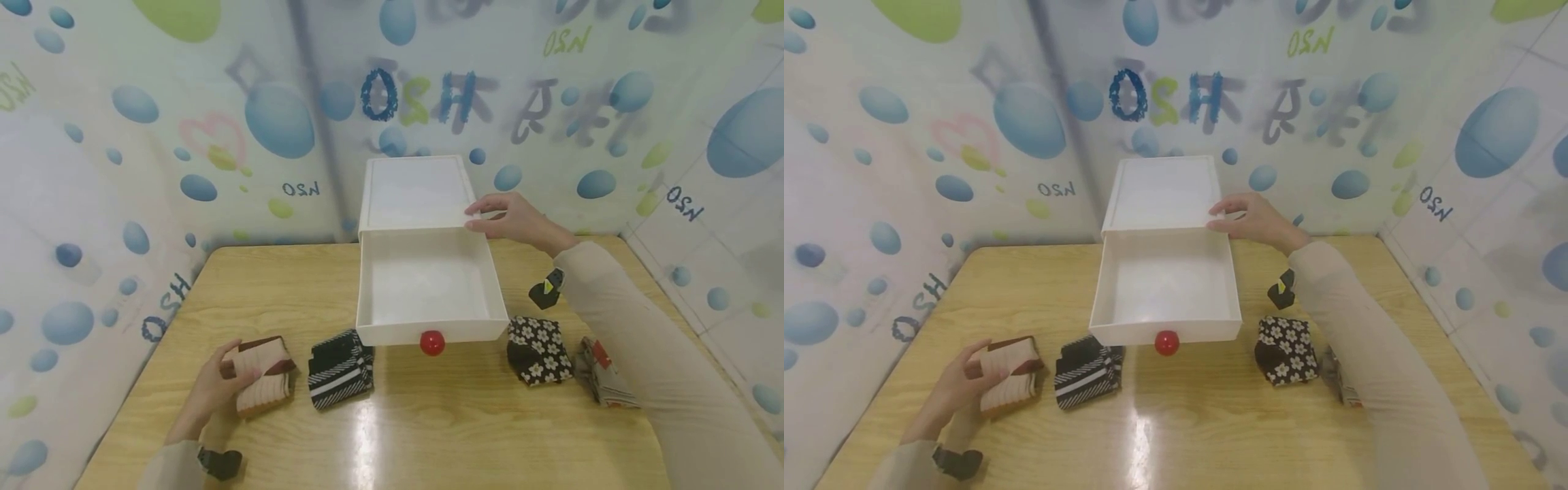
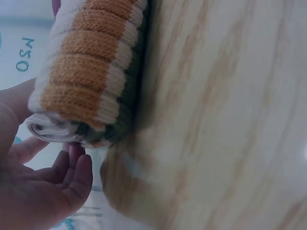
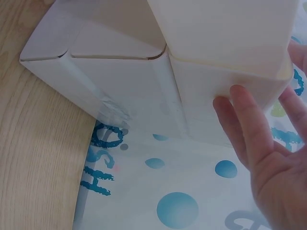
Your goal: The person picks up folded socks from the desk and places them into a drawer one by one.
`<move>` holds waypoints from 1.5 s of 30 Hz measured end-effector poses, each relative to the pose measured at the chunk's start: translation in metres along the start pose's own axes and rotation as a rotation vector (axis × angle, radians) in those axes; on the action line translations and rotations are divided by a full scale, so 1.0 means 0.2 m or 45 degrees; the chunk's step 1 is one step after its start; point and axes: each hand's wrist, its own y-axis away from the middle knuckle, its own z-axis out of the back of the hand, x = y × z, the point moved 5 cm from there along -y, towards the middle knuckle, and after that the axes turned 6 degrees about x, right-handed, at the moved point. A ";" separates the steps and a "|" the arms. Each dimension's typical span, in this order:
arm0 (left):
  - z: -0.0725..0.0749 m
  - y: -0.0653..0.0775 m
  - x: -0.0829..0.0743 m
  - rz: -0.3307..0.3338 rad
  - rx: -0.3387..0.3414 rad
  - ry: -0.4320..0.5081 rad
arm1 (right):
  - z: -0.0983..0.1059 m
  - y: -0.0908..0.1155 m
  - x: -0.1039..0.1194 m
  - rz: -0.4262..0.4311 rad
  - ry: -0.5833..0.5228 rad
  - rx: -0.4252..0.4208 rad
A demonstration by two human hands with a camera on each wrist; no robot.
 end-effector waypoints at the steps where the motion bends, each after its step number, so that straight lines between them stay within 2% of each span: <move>1: 0.00 0.00 0.00 0.006 0.001 0.003 | 0.00 0.00 0.00 -0.001 0.000 -0.001; 6: 0.00 0.01 0.00 0.064 0.026 0.019 | 0.00 0.00 0.00 0.005 0.004 -0.001; 11: -0.01 0.01 -0.02 0.109 0.078 -0.038 | 0.00 0.00 0.00 0.013 -0.002 0.001; 19: -0.02 0.03 -0.05 0.036 0.087 -0.020 | 0.01 0.00 0.01 0.031 -0.005 0.008; 26: -0.02 0.03 -0.06 0.009 0.061 -0.009 | 0.00 0.00 0.01 0.031 -0.015 0.008; 38: 0.01 0.04 -0.08 -0.068 0.055 -0.040 | 0.00 0.00 0.01 0.025 -0.006 0.004; 45: 0.02 0.05 -0.08 -0.093 0.039 0.044 | 0.00 0.00 0.01 0.023 -0.010 0.006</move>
